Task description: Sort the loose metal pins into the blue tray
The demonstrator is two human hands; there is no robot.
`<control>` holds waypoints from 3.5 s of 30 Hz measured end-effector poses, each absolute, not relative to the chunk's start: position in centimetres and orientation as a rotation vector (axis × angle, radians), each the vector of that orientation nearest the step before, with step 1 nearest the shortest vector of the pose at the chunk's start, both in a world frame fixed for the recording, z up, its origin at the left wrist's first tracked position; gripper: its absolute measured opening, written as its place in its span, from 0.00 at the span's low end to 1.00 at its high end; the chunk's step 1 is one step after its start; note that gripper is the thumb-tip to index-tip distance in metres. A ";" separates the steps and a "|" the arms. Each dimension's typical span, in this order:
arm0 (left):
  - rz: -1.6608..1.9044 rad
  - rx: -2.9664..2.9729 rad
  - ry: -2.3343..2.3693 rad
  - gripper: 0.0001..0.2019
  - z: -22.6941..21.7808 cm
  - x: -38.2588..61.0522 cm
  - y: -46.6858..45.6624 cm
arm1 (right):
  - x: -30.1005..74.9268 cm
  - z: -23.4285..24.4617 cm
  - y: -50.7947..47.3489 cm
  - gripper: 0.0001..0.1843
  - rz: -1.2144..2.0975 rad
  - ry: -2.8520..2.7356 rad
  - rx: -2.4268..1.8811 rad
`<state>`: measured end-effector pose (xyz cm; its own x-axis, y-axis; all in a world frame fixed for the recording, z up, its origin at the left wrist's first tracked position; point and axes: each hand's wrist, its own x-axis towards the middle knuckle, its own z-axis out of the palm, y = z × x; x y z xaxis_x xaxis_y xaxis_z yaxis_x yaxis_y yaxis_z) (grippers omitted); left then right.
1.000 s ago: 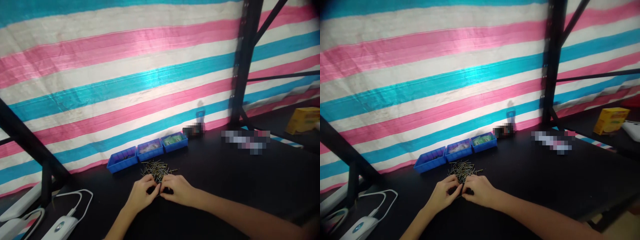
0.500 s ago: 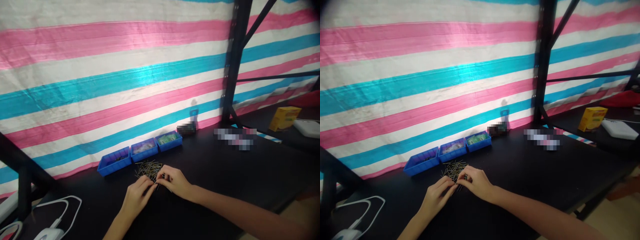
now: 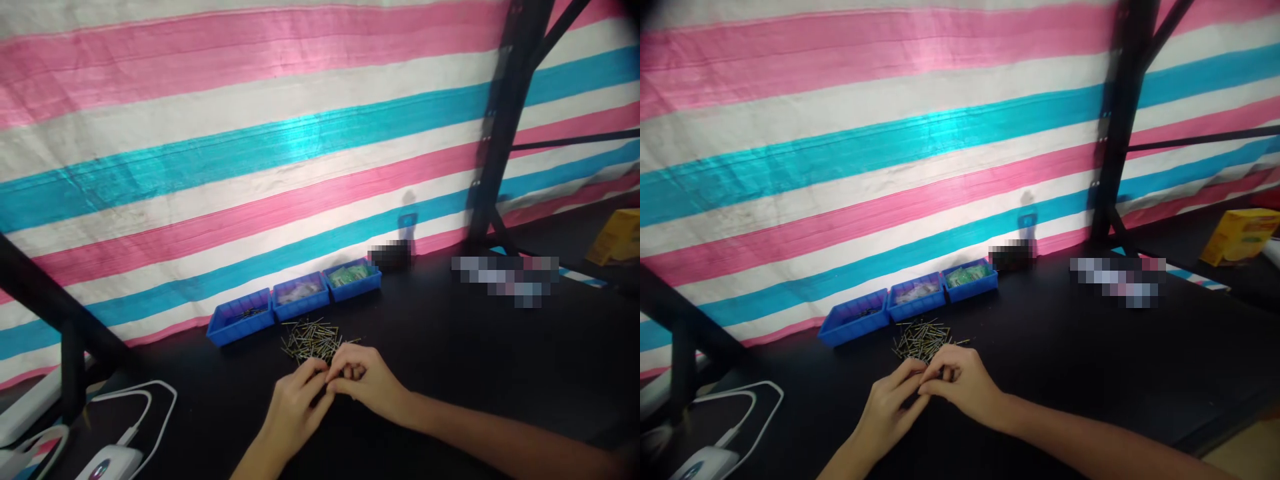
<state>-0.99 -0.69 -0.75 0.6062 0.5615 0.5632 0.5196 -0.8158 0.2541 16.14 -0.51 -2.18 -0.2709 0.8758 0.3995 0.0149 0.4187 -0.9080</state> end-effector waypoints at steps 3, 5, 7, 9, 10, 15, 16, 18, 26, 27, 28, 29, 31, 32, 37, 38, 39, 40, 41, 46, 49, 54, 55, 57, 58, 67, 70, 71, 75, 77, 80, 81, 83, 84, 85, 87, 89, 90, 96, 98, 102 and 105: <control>1.051 2.656 1.005 0.06 -0.8 -0.8 -0.8 | 16.2 -2.4 -0.1 0.08 1.183 -1.478 -0.776; 1.086 2.565 1.053 0.05 -0.8 -0.7 -0.9 | 16.2 -2.6 0.3 0.11 1.243 -1.413 -0.784; 1.137 2.461 1.110 0.05 -0.8 -0.6 -0.9 | 16.3 -2.7 0.7 0.13 1.248 -1.382 -0.830; 1.196 2.354 1.163 0.06 -0.6 -0.6 -0.8 | 16.4 -2.7 0.8 0.14 1.218 -1.407 -0.875; 1.220 2.305 1.183 0.06 -0.6 -0.6 -0.8 | 16.4 -2.6 0.8 0.13 1.180 -1.449 -0.886; 1.233 2.110 1.198 0.06 -0.4 -0.3 -0.4 | 16.2 -2.3 0.0 0.09 0.998 -1.707 -0.893; 1.227 2.066 1.196 0.07 -0.4 -0.3 -0.3 | 16.1 -2.3 -0.2 0.09 1.026 -1.716 -0.894; 1.223 1.969 1.196 0.08 -0.5 -0.3 -0.1 | 16.0 -2.3 -0.3 0.12 1.106 -1.684 -0.895; 1.251 1.406 1.236 0.15 0.0 -2.9 2.4 | 17.1 -1.9 0.7 0.13 0.945 -1.637 -1.044; 1.327 1.327 1.256 0.17 0.0 -3.7 3.1 | 17.3 -1.7 0.8 0.12 0.881 -1.670 -1.058; 1.415 1.246 1.268 0.18 0.0 -4.7 3.8 | 17.6 -1.6 0.9 0.12 0.809 -1.706 -1.073; 1.496 1.153 1.274 0.19 -0.1 -5.8 4.4 | 17.8 -1.4 1.0 0.11 0.732 -1.743 -1.087; 1.624 0.970 1.276 0.19 -0.2 -8.1 5.6 | 18.3 -1.1 1.1 0.11 0.595 -1.813 -1.108; 1.662 0.909 1.260 0.19 -0.3 -9.1 6.0 | 18.5 -1.0 1.1 0.11 0.543 -1.847 -1.112; 1.757 0.793 1.166 0.14 -0.3 -12.1 6.8 | 18.5 -1.1 0.9 0.11 0.421 -2.045 -1.037; 1.754 0.780 1.160 0.13 -0.2 -12.2 6.8 | 18.4 -1.3 0.8 0.11 0.417 -2.079 -1.025; 1.746 0.768 1.155 0.13 -0.2 -12.1 6.8 | 18.2 -1.3 0.7 0.11 0.419 -2.110 -1.020; 1.737 0.757 1.149 0.12 -0.2 -12.1 6.8 | 18.0 -1.4 0.6 0.11 0.422 -2.137 -1.022; 1.728 0.749 1.142 0.11 -0.1 -12.0 6.7 | 17.8 -1.4 0.4 0.10 0.423 -2.161 -1.029; 1.645 0.794 1.063 0.12 0.3 -11.8 6.6 | 17.5 -0.6 0.0 0.09 0.387 -2.198 -1.120; 1.622 0.772 1.007 0.11 0.8 -12.1 6.7 | 17.9 -0.1 0.1 0.09 0.357 -2.205 -1.196; 1.604 0.854 1.054 0.13 1.7 -11.4 6.1 | 19.0 0.3 0.4 0.21 0.321 -2.245 -1.337; 1.582 0.916 1.058 0.14 1.8 -11.0 5.8 | 19.2 0.4 0.5 0.24 0.316 -2.247 -1.369; 1.500 1.077 1.084 0.17 2.0 -9.9 5.2 | 19.5 0.5 0.7 0.29 0.311 -2.237 -1.456; 1.436 1.176 1.118 0.17 2.0 -9.4 4.9 | 19.7 0.6 0.7 0.31 0.314 -2.232 -1.503; 0.505 2.092 1.332 0.17 0.9 -5.9 2.7 | 21.5 1.4 0.9 0.47 0.430 -2.396 -1.513; 0.462 2.277 1.329 0.13 0.7 -4.6 2.1 | 21.4 1.1 0.9 0.46 0.453 -2.464 -1.420; 0.468 2.318 1.337 0.11 0.6 -4.2 1.9 | 21.2 1.0 0.9 0.44 0.454 -2.471 -1.404; 0.493 2.403 1.366 0.08 0.3 -2.8 1.2 | 20.6 0.8 0.9 0.32 0.443 -2.463 -1.380; 0.497 2.436 1.354 0.07 0.1 -2.3 1.0 | 20.4 0.7 1.0 0.27 0.429 -2.457 -1.375; 0.482 2.489 1.329 0.06 -0.2 -1.9 0.7 | 20.4 0.5 1.2 0.19 0.427 -2.437 -1.356; 0.478 2.507 1.321 0.06 -0.3 -1.9 0.7 | 20.4 0.4 1.3 0.17 0.430 -2.430 -1.346; 0.491 2.538 1.309 0.07 -0.5 -1.8 0.6 | 20.4 0.2 1.5 0.15 0.441 -2.418 -1.330; 0.504 2.551 1.305 0.08 -0.6 -1.8 0.6 | 20.4 0.2 1.6 0.14 0.445 -2.413 -1.322; 0.522 2.564 1.301 0.08 -0.6 -1.7 0.5 | 20.3 0.1 1.7 0.14 0.452 -2.407 -1.315; 0.558 2.591 1.296 0.08 -0.7 -1.7 0.5 | 20.2 0.0 1.7 0.14 0.469 -2.399 -1.304; 0.585 2.619 1.297 0.08 -0.7 -1.6 0.4 | 20.1 0.0 1.8 0.13 0.489 -2.394 -1.299; 0.599 2.630 1.303 0.08 -0.6 -1.5 0.4 | 20.1 0.0 1.8 0.12 0.498 -2.389 -1.300; 0.689 2.641 1.318 0.07 -0.5 -1.6 0.3 | 20.0 -0.3 1.7 0.07 0.483 -2.365 -1.296; 0.705 2.638 1.314 0.07 -0.6 -1.6 0.3 | 20.0 -0.3 1.7 0.07 0.479 -2.368 -1.294; 0.748 2.625 1.347 0.07 -0.7 -1.6 0.4 | 19.9 -0.4 1.7 0.07 0.473 -2.369 -1.294; 0.781 2.604 1.374 0.07 -0.6 -1.7 0.3 | 19.9 -0.5 1.7 0.06 0.459 -2.363 -1.287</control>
<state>-1.66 0.32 -0.61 0.4627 0.7938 0.3946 0.7452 -0.5894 0.3119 19.87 1.70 -0.47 -0.4906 0.8494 0.1945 0.7149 0.5199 -0.4675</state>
